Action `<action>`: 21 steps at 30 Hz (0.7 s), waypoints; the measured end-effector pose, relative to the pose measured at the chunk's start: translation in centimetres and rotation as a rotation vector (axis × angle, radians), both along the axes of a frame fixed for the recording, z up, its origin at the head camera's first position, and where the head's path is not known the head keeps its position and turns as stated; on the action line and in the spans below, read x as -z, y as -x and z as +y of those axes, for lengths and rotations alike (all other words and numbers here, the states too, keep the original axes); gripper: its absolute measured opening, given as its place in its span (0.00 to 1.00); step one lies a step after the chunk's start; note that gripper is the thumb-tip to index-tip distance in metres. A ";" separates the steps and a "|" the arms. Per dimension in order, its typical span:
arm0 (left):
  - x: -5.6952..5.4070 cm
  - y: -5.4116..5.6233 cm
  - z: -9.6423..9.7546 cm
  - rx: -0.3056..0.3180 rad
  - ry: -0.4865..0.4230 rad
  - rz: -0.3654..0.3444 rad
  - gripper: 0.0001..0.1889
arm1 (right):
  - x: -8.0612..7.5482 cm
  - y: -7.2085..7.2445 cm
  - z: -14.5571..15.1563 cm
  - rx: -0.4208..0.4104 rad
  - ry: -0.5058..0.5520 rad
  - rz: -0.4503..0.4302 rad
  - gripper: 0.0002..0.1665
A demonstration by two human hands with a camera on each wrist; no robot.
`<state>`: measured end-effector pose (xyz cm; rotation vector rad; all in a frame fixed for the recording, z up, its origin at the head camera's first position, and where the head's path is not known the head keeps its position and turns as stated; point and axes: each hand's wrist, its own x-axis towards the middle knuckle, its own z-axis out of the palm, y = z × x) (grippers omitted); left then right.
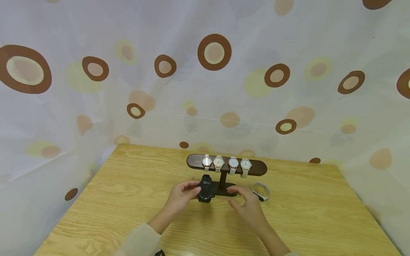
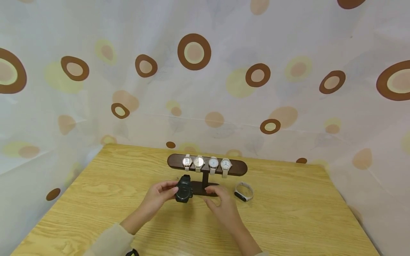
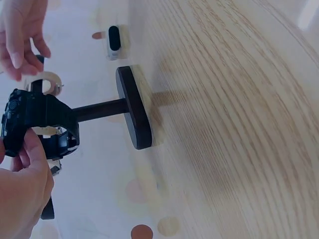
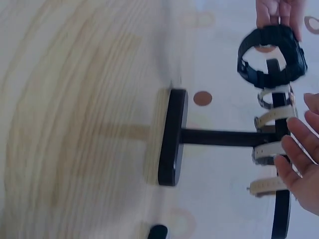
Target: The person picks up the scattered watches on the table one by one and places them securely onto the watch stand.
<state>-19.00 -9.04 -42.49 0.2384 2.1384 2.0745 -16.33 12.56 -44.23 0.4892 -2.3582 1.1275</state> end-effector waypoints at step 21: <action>0.7 1.0 -2.7 -0.223 0.062 -0.020 0.15 | -0.5 3.5 5.7 0.140 -0.179 0.318 0.34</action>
